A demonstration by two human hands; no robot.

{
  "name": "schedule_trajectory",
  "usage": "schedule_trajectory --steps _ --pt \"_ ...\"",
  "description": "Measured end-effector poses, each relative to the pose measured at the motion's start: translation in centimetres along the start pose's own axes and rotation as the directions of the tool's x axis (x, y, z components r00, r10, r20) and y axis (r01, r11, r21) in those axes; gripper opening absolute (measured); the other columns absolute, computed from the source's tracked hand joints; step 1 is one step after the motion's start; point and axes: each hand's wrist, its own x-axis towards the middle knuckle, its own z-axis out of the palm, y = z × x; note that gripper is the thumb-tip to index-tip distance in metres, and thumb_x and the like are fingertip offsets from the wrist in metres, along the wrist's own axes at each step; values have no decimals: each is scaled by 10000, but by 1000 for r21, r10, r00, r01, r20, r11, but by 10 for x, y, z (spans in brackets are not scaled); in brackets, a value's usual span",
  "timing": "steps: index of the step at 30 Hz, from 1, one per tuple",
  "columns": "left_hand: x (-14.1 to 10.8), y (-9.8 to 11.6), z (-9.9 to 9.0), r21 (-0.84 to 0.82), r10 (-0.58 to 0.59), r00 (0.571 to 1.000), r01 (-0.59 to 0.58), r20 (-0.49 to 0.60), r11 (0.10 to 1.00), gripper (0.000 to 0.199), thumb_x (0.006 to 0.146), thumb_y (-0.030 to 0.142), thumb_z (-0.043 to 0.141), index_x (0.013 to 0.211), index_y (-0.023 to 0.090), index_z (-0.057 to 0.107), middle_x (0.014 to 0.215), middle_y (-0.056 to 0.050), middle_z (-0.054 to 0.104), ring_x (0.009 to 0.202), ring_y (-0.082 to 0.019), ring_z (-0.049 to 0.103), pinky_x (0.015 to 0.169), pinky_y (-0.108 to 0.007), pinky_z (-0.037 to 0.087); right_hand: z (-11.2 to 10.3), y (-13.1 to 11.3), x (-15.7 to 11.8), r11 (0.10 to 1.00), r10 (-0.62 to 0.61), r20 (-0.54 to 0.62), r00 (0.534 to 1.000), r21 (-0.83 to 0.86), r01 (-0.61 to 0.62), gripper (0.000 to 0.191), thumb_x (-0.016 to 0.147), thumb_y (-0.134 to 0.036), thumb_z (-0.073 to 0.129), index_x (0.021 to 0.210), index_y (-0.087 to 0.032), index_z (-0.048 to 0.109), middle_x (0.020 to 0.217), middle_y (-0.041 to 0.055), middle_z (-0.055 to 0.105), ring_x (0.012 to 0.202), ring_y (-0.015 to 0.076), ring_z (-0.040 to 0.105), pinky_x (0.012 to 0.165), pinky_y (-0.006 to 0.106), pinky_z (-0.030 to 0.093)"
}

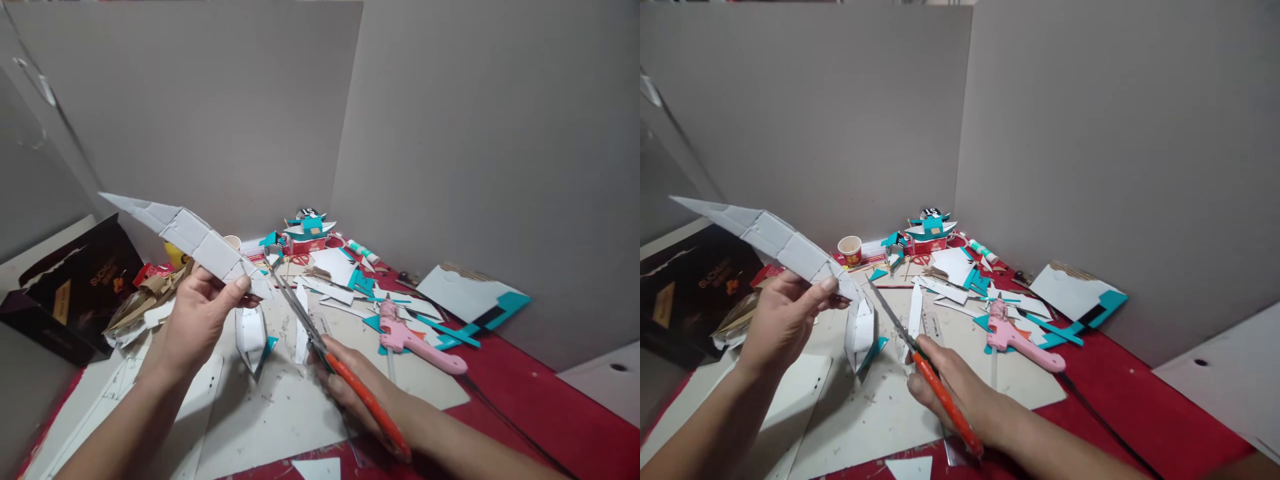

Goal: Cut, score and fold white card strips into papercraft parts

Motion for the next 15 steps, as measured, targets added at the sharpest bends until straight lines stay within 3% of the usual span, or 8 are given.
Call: schedule_trajectory --steps 7,15 --pt "1 -2 0 63 -22 999 20 35 998 140 768 244 716 854 150 658 738 1 700 630 -108 654 613 -225 574 -3 -13 1 1000 0 82 997 -30 3 429 878 -628 361 831 -206 422 694 -10 462 617 138 396 595 265 390" --pt "0 0 1 85 -76 994 70 76 994 151 752 242 727 828 143 642 695 12 681 608 -99 645 603 -207 564 -2 -11 0 999 30 139 990 -41 -25 359 900 -556 367 824 -206 393 709 -31 406 606 121 319 575 258 331"
